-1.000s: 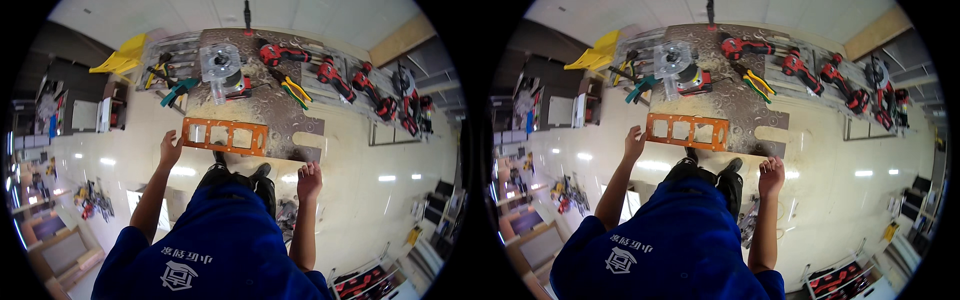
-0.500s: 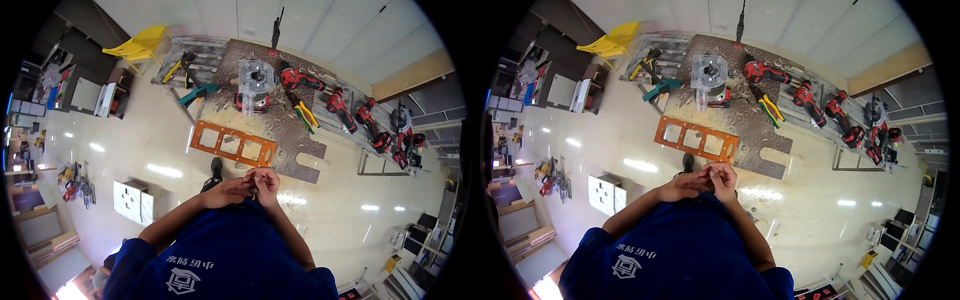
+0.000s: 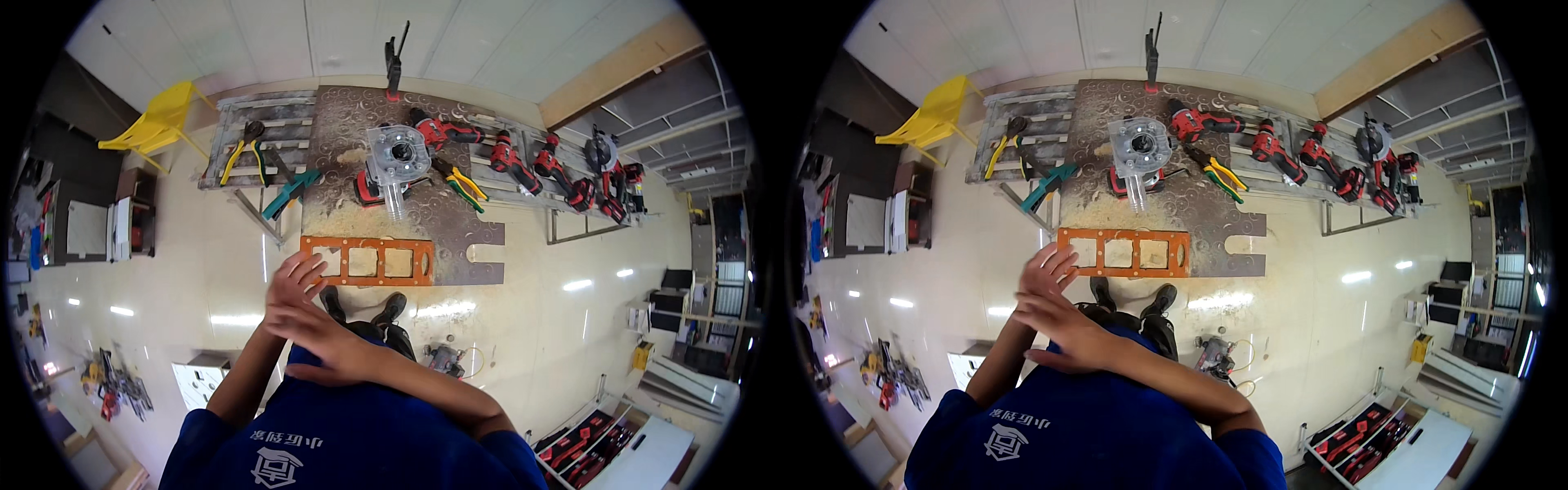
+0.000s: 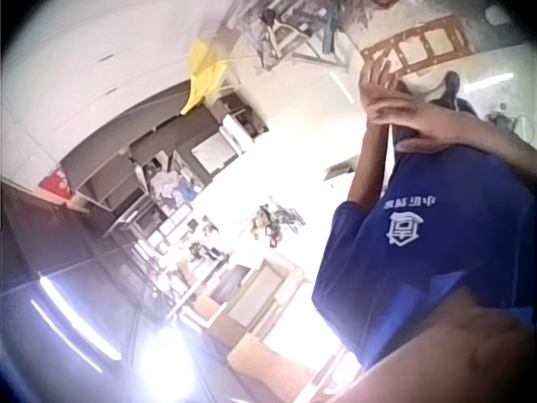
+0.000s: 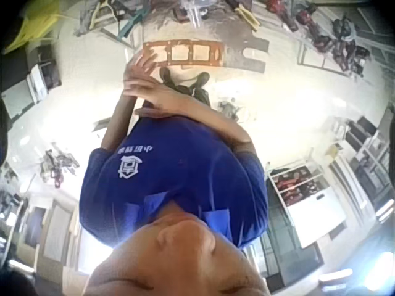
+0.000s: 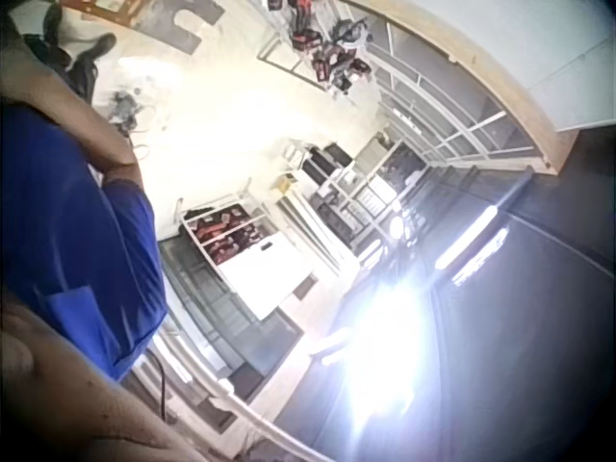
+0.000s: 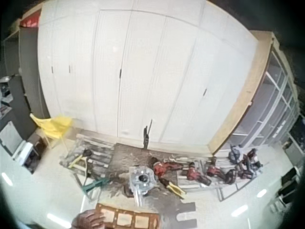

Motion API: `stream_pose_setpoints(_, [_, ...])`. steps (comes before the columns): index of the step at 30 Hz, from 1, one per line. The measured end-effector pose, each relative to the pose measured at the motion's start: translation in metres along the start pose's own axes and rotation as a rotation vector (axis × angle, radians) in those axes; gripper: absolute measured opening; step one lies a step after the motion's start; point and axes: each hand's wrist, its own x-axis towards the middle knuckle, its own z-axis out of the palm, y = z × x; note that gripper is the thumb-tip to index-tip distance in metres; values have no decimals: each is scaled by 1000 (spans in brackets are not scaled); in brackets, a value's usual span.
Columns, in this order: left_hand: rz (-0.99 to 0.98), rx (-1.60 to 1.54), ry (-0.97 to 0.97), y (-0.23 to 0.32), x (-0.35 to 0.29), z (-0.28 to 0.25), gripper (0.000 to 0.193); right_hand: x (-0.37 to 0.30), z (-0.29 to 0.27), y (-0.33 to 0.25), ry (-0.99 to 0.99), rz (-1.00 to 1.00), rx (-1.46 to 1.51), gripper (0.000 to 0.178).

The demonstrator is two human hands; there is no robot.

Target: The person uses a handheld router to cut a pattern into a piece of wood on a workbench. They then use a drill to make holes in a wooden frame and a jigsaw to cut a shape out of a larger wooden board. The person handles various power tools and wooden components throughout the process.

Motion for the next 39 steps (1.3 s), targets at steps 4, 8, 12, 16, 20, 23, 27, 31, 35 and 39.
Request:
stream_pose_setpoints(4, [207,357,-121,20,-16,39,65,44,7,91,134,-474,-186,46])
stream_pose_setpoints(8, [360,568,166,65,-54,102,72,54,32,138,359,210,219,49])
stream_pose_setpoints(12, [802,1666,-68,59,-25,37,75,54,80,95,259,438,1330,75])
stream_pose_setpoints(16, [336,824,267,62,-26,-48,70,54,46,44,-226,178,453,74])
stream_pose_setpoints(20, [708,1069,197,12,-35,-22,55,52,25,75,-189,-693,-229,34])
stream_pose_setpoints(23, [583,972,-31,-15,-75,42,42,35,13,81,-133,-695,-115,38])
stream_pose_setpoints(27, [228,572,130,-61,-94,103,55,-28,-46,135,-271,-233,-9,38])
stream_pose_setpoints(31, [85,973,659,-84,-120,137,51,-116,-121,119,-457,232,30,27])
stream_pose_setpoints(35, [137,1113,915,-175,-145,118,53,-194,-177,123,-653,509,71,28])
stream_pose_setpoints(39, [49,1157,700,-224,-155,146,54,-234,-202,156,-686,735,436,23])
